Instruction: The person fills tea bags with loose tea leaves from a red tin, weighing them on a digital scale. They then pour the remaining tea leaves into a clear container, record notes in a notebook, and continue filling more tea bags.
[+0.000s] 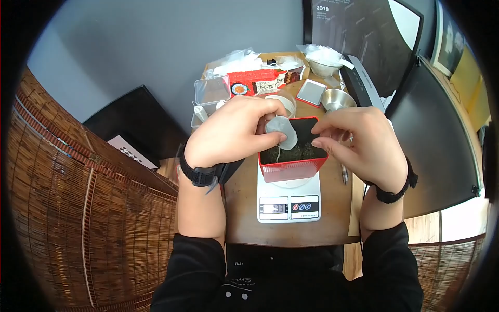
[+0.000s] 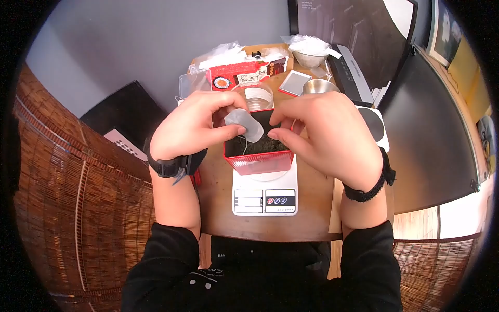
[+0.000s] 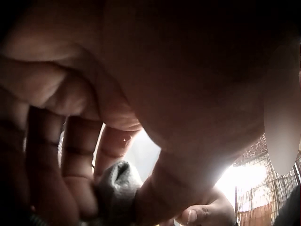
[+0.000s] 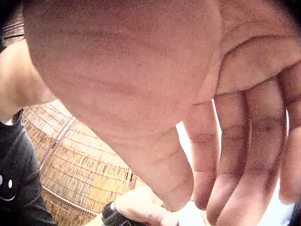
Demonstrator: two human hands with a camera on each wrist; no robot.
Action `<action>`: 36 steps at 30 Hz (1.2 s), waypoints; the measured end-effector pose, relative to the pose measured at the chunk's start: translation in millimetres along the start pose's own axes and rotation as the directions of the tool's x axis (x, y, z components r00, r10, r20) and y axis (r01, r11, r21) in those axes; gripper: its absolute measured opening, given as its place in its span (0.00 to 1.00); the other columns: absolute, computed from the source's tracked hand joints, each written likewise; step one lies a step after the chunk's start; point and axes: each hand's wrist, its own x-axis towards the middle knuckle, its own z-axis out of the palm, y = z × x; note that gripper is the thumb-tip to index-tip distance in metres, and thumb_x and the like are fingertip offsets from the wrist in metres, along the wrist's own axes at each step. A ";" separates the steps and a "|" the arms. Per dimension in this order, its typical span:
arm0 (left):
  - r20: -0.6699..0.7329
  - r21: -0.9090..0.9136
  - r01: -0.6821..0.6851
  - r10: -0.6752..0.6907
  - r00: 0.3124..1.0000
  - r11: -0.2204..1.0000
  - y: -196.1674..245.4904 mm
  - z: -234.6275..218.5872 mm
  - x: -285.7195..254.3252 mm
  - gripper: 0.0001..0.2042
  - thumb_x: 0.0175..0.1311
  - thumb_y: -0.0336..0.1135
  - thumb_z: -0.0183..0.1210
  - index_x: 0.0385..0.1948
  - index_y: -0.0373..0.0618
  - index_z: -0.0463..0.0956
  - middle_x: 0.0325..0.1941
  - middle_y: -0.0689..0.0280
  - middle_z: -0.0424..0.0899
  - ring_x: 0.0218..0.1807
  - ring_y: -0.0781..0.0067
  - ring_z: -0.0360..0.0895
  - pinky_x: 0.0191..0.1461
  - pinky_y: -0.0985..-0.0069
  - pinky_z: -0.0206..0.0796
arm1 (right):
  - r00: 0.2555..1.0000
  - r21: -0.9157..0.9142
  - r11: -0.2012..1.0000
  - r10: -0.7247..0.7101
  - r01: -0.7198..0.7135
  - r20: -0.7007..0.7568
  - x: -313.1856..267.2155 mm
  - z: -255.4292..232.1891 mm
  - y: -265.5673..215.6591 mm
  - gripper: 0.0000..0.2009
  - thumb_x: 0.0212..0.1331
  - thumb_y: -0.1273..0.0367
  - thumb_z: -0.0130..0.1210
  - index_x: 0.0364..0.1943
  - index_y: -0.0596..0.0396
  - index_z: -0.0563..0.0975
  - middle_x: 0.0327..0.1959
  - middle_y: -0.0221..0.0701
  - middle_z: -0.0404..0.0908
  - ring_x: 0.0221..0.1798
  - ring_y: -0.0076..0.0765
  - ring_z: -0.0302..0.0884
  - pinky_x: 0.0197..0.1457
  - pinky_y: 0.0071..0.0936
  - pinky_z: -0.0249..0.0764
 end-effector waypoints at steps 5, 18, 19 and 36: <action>-0.009 0.029 -0.048 0.048 0.999 0.998 -0.3 5.9 3.2 0.13 0.62 0.26 0.71 0.47 0.38 0.83 0.31 0.61 0.83 0.31 0.71 0.77 0.37 0.71 0.71 | 0.997 0.056 0.998 0.009 -0.005 -0.083 6.1 9.3 2.3 0.07 0.58 0.71 0.72 0.39 0.54 0.88 0.26 0.35 0.87 0.31 0.37 0.89 0.37 0.33 0.81; -0.015 0.018 -0.085 0.085 0.996 0.996 6.8 7.4 5.4 0.17 0.58 0.29 0.75 0.49 0.37 0.85 0.31 0.58 0.83 0.30 0.65 0.78 0.38 0.69 0.73 | 0.994 0.004 0.999 -0.038 0.039 -0.104 12.7 23.4 9.4 0.05 0.59 0.71 0.70 0.37 0.55 0.88 0.24 0.35 0.86 0.29 0.41 0.88 0.35 0.34 0.81; -0.011 0.014 -0.091 0.091 0.996 0.996 7.2 7.1 5.5 0.17 0.58 0.29 0.75 0.49 0.38 0.85 0.31 0.58 0.82 0.30 0.65 0.78 0.38 0.69 0.73 | 0.995 0.016 0.999 -0.037 0.039 -0.094 12.9 23.5 9.7 0.04 0.59 0.72 0.70 0.37 0.55 0.87 0.24 0.35 0.86 0.29 0.40 0.88 0.35 0.35 0.80; -0.115 -0.075 -0.093 0.084 0.990 0.993 8.7 3.0 2.7 0.05 0.65 0.24 0.70 0.38 0.36 0.84 0.32 0.63 0.86 0.34 0.75 0.82 0.43 0.74 0.75 | 0.995 0.016 1.000 -0.024 0.026 -0.096 11.1 18.9 5.3 0.05 0.62 0.71 0.68 0.37 0.56 0.83 0.28 0.38 0.85 0.34 0.46 0.86 0.38 0.39 0.79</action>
